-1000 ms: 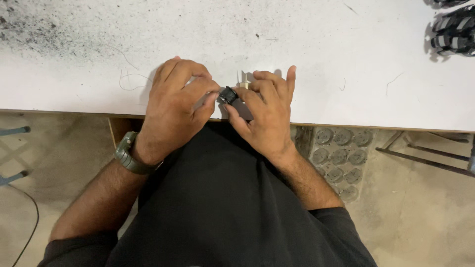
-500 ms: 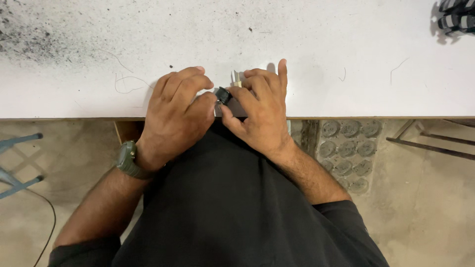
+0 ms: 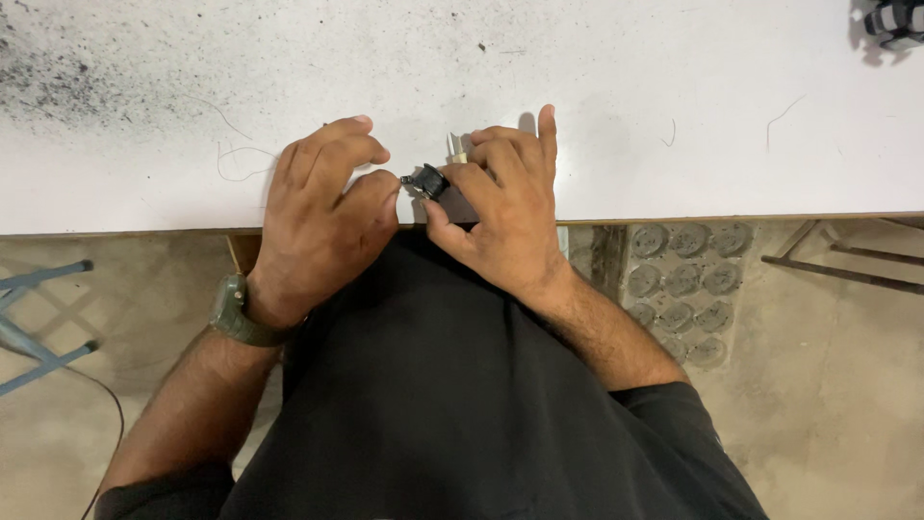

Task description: The person uses a small sanding block to deburr and smooth the edges of multiple black metal parts on a white table. They handle each part one at a time, rotating it to reach different edges, then place it aside and pick up the next part.

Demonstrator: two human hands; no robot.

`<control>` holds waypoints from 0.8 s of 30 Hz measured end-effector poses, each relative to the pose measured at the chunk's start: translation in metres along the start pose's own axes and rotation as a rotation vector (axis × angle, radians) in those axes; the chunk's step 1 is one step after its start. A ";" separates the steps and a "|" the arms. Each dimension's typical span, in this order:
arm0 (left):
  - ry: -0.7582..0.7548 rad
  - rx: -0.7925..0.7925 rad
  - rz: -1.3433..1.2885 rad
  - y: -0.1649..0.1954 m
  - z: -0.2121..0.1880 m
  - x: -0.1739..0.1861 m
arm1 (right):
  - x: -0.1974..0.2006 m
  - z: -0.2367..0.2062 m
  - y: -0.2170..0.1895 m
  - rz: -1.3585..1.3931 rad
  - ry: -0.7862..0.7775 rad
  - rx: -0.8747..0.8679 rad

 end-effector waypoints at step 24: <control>-0.044 0.371 -0.356 -0.003 -0.006 -0.019 | 0.014 -0.020 -0.021 0.171 0.160 0.129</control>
Point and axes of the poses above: each hand's wrist, its own z-axis towards the middle knuckle, its own x-axis out of the back of the hand, y = z × x, the point moved 7 cm from there along z, towards the middle knuckle, and after that the axes turned 12 degrees about z, right-handed, at the moved point
